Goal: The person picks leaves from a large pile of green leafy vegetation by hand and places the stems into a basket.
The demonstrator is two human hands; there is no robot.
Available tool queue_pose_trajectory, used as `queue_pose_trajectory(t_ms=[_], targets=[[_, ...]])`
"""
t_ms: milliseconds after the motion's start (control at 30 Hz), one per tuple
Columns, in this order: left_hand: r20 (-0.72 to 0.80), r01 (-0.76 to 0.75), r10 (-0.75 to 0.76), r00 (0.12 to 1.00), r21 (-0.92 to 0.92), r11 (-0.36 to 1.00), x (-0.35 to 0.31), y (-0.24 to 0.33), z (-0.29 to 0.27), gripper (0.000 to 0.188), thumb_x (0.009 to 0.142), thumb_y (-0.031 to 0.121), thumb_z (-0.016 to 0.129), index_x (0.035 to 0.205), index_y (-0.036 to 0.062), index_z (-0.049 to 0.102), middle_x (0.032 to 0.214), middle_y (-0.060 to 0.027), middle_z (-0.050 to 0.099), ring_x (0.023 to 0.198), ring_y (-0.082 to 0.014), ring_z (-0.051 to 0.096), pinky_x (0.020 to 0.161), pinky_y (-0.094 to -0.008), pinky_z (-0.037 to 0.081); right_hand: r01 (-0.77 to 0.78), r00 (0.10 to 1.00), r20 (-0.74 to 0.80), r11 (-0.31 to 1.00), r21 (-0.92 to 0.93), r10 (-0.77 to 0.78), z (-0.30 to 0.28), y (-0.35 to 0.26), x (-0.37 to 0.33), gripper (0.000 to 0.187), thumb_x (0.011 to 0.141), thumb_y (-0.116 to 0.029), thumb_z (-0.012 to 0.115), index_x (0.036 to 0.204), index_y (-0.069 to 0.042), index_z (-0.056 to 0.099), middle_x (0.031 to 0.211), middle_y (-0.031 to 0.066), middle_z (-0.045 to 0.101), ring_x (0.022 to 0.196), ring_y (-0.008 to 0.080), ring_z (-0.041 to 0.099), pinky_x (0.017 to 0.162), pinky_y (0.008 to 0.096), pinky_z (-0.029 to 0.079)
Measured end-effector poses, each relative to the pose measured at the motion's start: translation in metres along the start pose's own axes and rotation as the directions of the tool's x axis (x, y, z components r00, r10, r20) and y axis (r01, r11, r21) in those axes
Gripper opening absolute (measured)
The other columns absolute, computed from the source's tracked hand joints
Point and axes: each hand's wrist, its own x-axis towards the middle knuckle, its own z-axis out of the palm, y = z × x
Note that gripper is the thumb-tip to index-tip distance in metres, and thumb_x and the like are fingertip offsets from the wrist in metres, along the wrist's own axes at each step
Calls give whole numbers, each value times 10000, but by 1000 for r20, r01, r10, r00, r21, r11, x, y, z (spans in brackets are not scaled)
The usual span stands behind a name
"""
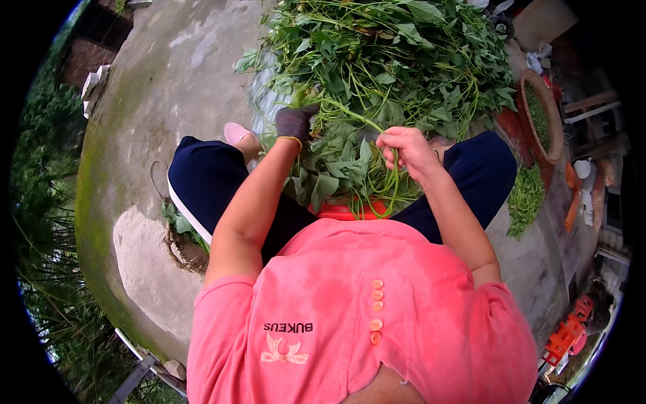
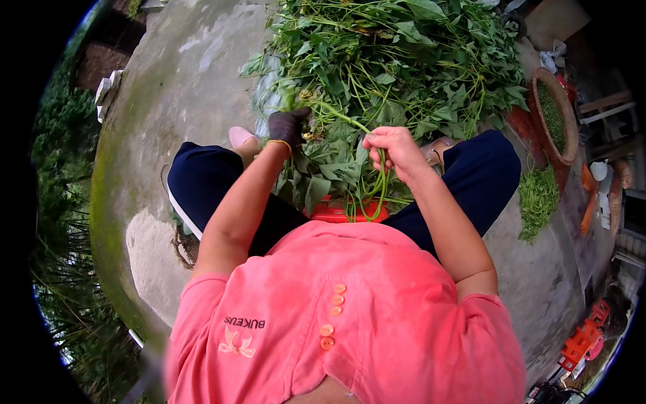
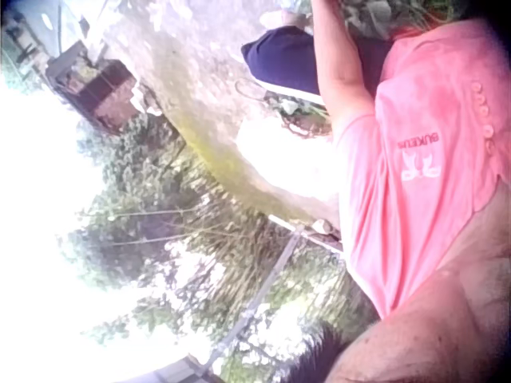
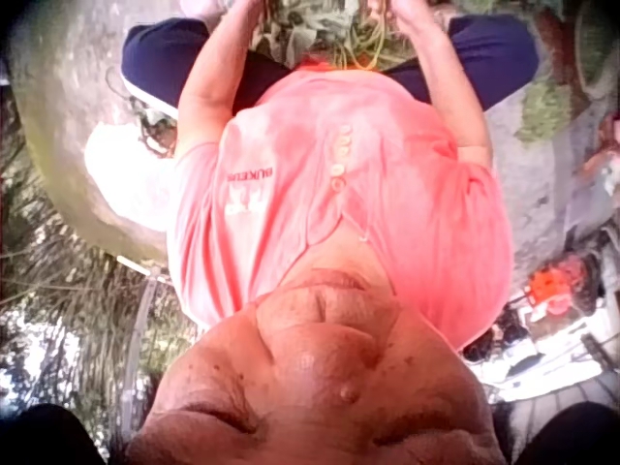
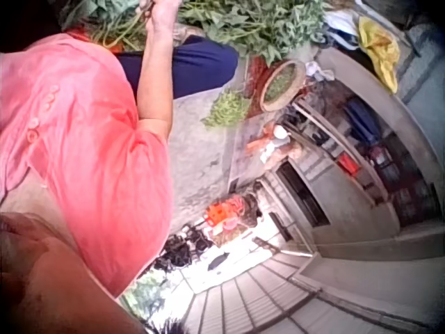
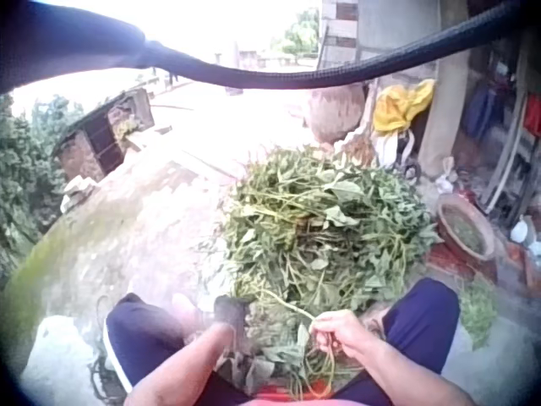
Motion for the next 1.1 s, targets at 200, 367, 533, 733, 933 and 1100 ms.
queue_pose_trajectory(t_ms=[200, 367, 533, 733, 933, 1100], targets=[[577, 257, 40, 816, -423, 869, -58, 57, 16, 330, 927, 220, 648, 1125, -43, 673, 1116, -173, 693, 967, -250, 669, 861, -395, 545, 73, 991, 113, 996, 51, -79, -23, -31, 12, 266, 1012, -204, 521, 1063, 24, 648, 638, 14, 599, 497, 111, 579, 426, 209, 382], [717, 399, 16, 696, -405, 823, -107, 56, 56, 264, 919, 134, 632, 1117, -34, 686, 1112, -149, 699, 1006, -230, 675, 894, -369, 542, 118, 993, 31, 968, -222, -114, 4, -53, 44, 284, 977, -243, 591, 1097, 3, 666, 684, 16, 631, 526, 129, 591, 491, 243, 442], [555, 406, 5, 832, -613, 678, -81, 46, 58, 281, 864, 126, 708, 1085, -46, 687, 941, -110, 717, 820, -213, 692, 759, -336, 559, 58, 916, -197, 601, -797, -350, 41, -19, -2, 421, 806, -465, 722, 843, -48, 675, 751, 139, 687, 730, 325, 665, 673, 438, 496], [686, 556, -22, 727, -570, 606, -84, 47, 74, 214, 924, 157, 644, 1076, 7, 641, 906, -125, 692, 835, -273, 672, 805, -418, 556, 146, 953, -210, 939, -311, -218, 27, 57, -2, 223, 840, -231, 702, 863, -12, 671, 653, 83, 657, 505, 176, 599, 456, 314, 449], [797, 658, 69, 600, -540, 525, -67, 47, 50, 151, 902, 171, 684, 1019, 86, 642, 789, -61, 643, 719, -214, 636, 705, -382, 540, 80, 997, 20, 996, -27, -79, 10, 22, -18, 206, 950, -185, 610, 1010, 0, 680, 675, 58, 654, 499, 83, 570, 435, 181, 398], [810, 606, 51, 585, -477, 637, -77, 55, 47, 296, 860, 106, 708, 1130, -6, 665, 934, -92, 694, 780, -210, 673, 724, -356, 562, 2, 989, 147, 997, 77, -13, 15, 29, -12, 232, 967, -202, 584, 1027, -2, 683, 683, 46, 652, 548, 81, 590, 471, 193, 412]])
